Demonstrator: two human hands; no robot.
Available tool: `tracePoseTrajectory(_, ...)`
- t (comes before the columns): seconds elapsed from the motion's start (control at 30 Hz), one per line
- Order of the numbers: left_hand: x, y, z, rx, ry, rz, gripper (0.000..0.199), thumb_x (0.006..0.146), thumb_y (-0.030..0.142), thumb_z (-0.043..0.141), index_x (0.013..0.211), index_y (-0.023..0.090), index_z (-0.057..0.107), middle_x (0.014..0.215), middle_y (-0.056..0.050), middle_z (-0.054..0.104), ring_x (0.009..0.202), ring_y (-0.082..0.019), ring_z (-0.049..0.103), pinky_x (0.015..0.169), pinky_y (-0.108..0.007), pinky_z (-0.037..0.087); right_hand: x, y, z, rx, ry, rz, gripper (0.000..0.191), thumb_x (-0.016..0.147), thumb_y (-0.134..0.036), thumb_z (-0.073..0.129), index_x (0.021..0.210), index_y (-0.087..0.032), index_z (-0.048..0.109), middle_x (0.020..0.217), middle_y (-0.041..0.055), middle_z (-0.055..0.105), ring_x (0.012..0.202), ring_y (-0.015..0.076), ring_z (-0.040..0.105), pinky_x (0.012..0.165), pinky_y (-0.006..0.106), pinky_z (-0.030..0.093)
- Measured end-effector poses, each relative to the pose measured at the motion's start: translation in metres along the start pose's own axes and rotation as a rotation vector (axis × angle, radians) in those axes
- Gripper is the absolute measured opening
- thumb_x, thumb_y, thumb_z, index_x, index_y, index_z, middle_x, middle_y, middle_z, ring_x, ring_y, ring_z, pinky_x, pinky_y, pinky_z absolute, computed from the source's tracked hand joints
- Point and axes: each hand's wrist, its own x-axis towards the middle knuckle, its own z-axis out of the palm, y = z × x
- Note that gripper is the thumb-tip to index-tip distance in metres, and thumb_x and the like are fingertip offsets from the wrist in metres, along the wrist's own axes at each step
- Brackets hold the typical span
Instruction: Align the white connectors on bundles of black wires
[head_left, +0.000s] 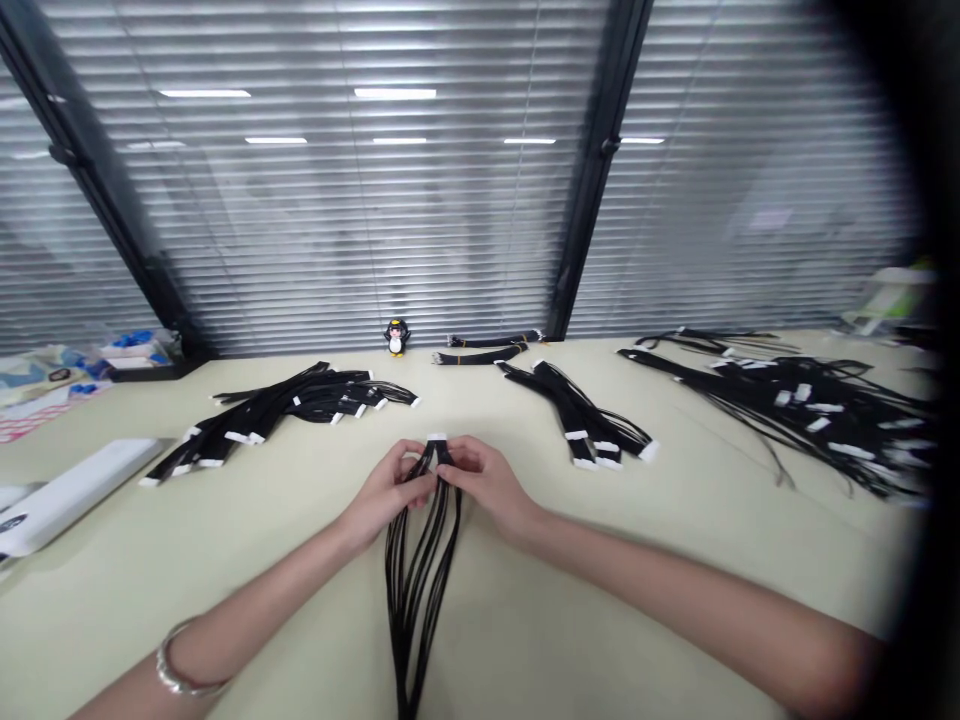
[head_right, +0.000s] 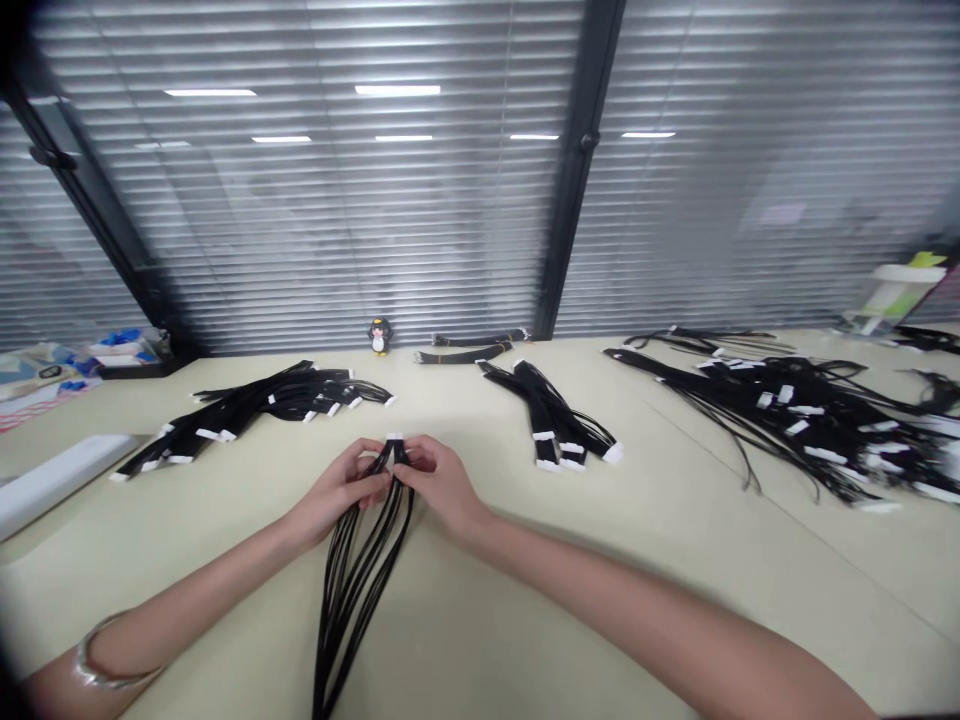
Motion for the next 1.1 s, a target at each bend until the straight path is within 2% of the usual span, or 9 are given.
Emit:
tracePoseTrajectory(0.2,-0.0004,0.0001,0.0007,0.009,0.034,-0.006,0.042,0.069,0.033,0.063,0.101,0.018,0.042,0.081,0.0,0.054,0.062,-0.004,0.048,0.054,-0.016,0.037,-0.0001,0.0026,-0.0015,-0.005,-0.012,0.023,0.027,0.074,-0.028,0.062,0.098,-0.018,0.058,0.089,0.0042,0.063,0.083,0.0169,0.059,0.079,0.031,0.044)
tracePoseTrajectory(0.37,0.0021,-0.0053,-0.0023,-0.043,0.018,-0.003,0.043,0.068,0.033,0.064,0.103,0.019,0.044,0.077,0.001,0.053,0.061,-0.004,0.047,0.053,-0.016,0.036,-0.0008,0.0012,-0.0008,0.005,-0.008,0.024,0.025,0.073,-0.029,0.062,0.095,-0.018,0.057,0.086,0.0037,0.063,0.081,0.0164,0.059,0.077,0.031,0.044)
tracePoseTrajectory(0.5,0.0038,-0.0058,-0.0032,-0.07,0.027,0.035,0.038,0.068,0.029,0.063,0.1,0.017,0.045,0.081,0.0,0.054,0.069,-0.006,0.05,0.06,-0.017,0.038,-0.0003,0.0016,-0.0005,-0.017,0.004,0.016,0.023,0.073,-0.027,0.061,0.094,-0.018,0.056,0.087,0.0034,0.063,0.082,0.0161,0.059,0.077,0.03,0.044)
tracePoseTrajectory(0.73,0.0035,-0.0046,-0.0001,0.121,0.025,0.072,0.037,0.069,0.026,0.063,0.099,0.016,0.043,0.072,0.002,0.051,0.067,-0.006,0.049,0.064,-0.018,0.037,-0.0015,0.0023,-0.0008,-0.011,-0.018,0.026,0.023,0.074,-0.026,0.061,0.094,-0.016,0.059,0.093,0.0062,0.063,0.088,0.0174,0.059,0.082,0.032,0.044)
tracePoseTrajectory(0.9,-0.0004,0.0003,0.0013,-0.029,0.047,0.057,0.029,0.073,0.026,0.057,0.099,0.017,0.045,0.093,-0.002,0.055,0.086,-0.009,0.054,0.08,-0.022,0.042,0.0004,0.0024,-0.0027,-0.024,0.003,0.025,0.026,0.074,-0.028,0.062,0.097,-0.016,0.059,0.095,0.0064,0.062,0.088,0.0167,0.058,0.083,0.032,0.044)
tracePoseTrajectory(0.93,-0.0008,0.0007,0.001,-0.066,0.059,0.043,0.028,0.074,0.026,0.055,0.099,0.018,0.045,0.096,-0.002,0.054,0.085,-0.009,0.055,0.08,-0.023,0.043,0.0007,0.0026,-0.003,-0.022,0.003,0.021,0.026,0.075,-0.028,0.062,0.098,-0.016,0.058,0.096,0.0062,0.062,0.088,0.0165,0.058,0.083,0.032,0.044)
tracePoseTrajectory(1.0,-0.0008,0.0006,0.0002,-0.089,0.079,0.018,0.027,0.075,0.028,0.053,0.1,0.019,0.046,0.094,-0.001,0.053,0.072,-0.007,0.054,0.07,-0.021,0.043,0.001,0.0032,-0.0032,-0.011,-0.002,0.015,0.025,0.075,-0.028,0.061,0.097,-0.017,0.058,0.094,0.0056,0.062,0.087,0.0158,0.058,0.083,0.031,0.043)
tracePoseTrajectory(1.1,0.0001,-0.0003,0.0,-0.013,0.113,0.01,0.029,0.073,0.03,0.055,0.098,0.018,0.048,0.091,0.0,0.052,0.058,-0.002,0.045,0.056,-0.017,0.036,0.0011,0.0045,-0.003,0.002,0.007,0.021,0.024,0.075,-0.027,0.062,0.096,-0.017,0.057,0.089,0.0044,0.062,0.084,0.0153,0.057,0.08,0.03,0.043)
